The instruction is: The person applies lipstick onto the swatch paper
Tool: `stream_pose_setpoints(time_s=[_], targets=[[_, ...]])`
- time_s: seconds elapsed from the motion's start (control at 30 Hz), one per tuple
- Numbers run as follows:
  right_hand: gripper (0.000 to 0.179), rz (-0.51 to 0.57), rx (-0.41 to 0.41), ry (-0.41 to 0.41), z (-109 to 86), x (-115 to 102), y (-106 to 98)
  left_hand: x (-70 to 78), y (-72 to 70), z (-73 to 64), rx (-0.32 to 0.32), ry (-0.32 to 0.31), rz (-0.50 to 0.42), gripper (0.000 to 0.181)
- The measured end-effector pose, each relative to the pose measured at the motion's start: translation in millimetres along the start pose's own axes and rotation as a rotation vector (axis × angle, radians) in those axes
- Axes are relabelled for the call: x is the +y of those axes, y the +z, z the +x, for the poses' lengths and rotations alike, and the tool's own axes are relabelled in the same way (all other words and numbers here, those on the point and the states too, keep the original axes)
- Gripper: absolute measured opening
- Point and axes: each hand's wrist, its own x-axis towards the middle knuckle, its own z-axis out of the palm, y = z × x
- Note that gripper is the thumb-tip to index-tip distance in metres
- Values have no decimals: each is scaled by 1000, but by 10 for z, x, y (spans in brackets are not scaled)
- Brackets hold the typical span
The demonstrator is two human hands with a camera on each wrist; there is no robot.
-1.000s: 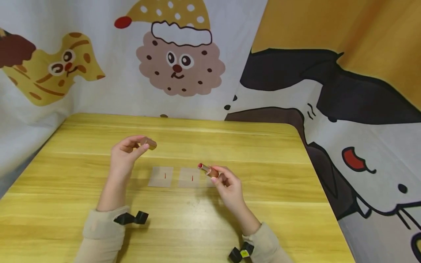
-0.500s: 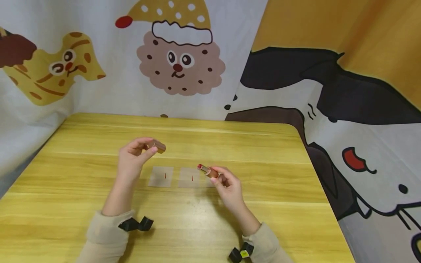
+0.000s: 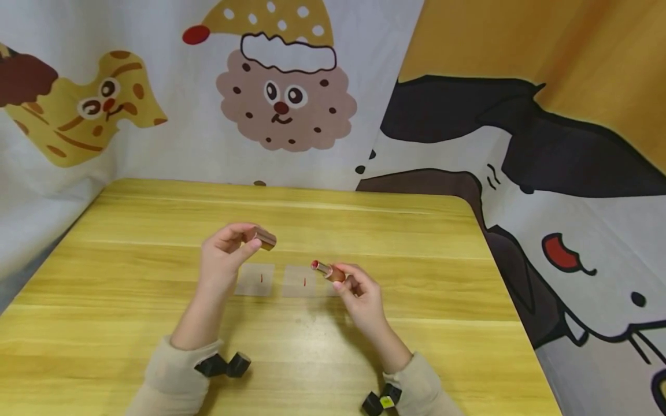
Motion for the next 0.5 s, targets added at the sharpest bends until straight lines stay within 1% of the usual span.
stream_pose_setpoints(time_s=[0.17, 0.33, 0.5], targets=[[28, -19, -1, 53, -13, -6, -6, -13, 83, -41, -31, 26, -3, 18], [30, -18, -5, 45, -14, -13, -3, -48, 173, -87, -73, 34, -6, 20], [30, -12, -4, 27, -15, -9, -2, -75, 255, -136, -98, 16, 8, 21]])
